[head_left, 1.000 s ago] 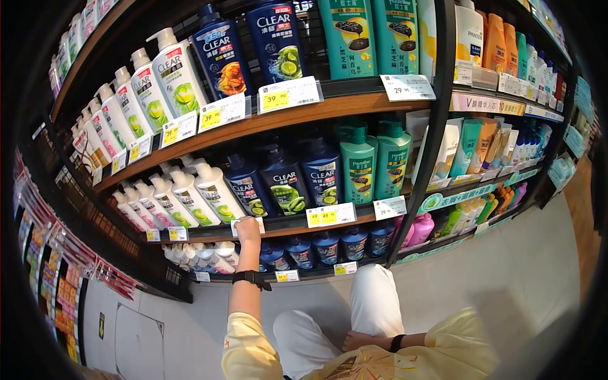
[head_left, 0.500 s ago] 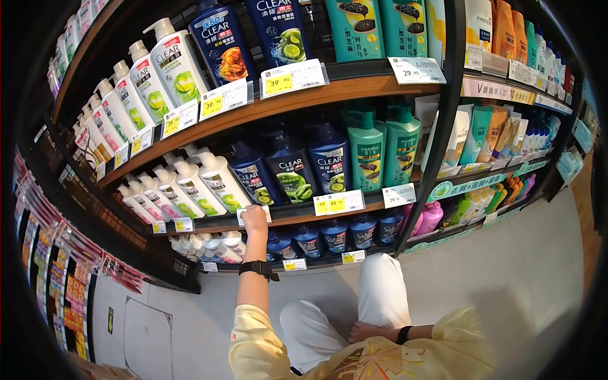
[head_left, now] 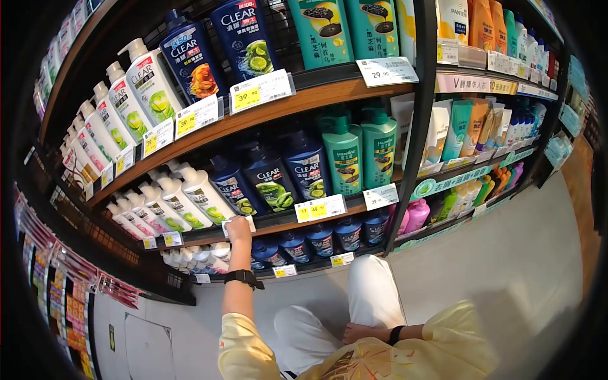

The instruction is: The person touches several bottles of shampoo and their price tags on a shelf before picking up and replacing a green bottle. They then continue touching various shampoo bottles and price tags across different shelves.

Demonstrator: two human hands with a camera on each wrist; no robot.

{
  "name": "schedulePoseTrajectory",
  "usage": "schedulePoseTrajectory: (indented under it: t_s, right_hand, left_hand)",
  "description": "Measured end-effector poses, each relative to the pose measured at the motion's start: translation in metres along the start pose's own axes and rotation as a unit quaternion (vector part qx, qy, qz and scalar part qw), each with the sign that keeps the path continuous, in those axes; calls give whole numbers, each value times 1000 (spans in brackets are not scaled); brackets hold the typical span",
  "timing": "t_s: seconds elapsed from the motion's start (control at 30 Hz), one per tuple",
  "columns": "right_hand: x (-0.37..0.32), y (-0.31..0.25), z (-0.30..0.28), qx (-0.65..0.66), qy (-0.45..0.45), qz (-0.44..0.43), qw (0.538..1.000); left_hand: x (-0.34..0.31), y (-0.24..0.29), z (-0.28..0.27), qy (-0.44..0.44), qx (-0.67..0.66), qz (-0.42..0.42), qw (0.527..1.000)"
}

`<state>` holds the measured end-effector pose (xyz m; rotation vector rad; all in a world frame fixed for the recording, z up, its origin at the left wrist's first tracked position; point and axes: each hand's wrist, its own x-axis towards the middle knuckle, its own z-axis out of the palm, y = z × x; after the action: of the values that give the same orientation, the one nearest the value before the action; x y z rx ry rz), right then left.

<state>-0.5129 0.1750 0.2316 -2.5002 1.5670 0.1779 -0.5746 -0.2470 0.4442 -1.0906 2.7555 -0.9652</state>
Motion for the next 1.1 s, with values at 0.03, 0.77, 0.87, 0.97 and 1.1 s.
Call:
schedulePoseTrajectory:
  t_s: [0.03, 0.77, 0.87, 0.97, 1.1]
  right_hand:
    - [1, -1, 2, -9, 14, -2, 1000]
    - [-4, -4, 30, -17, 5, 1, 1000]
    - [-7, -5, 29, -15, 6, 4, 1000]
    - [-12, -7, 27, -13, 6, 6, 1000]
    - [-16, -7, 27, -15, 3, 5, 1000]
  left_hand:
    - [0, -1, -5, -27, -16, 7, 999]
    - [-26, -14, -41, -6, -267, -37, 963]
    - [-37, -12, -41, 30, -343, -103, 933]
    - [-48, 5, -23, 105, -385, -155, 904]
    - [-48, 18, -19, 106, -380, -192, 899]
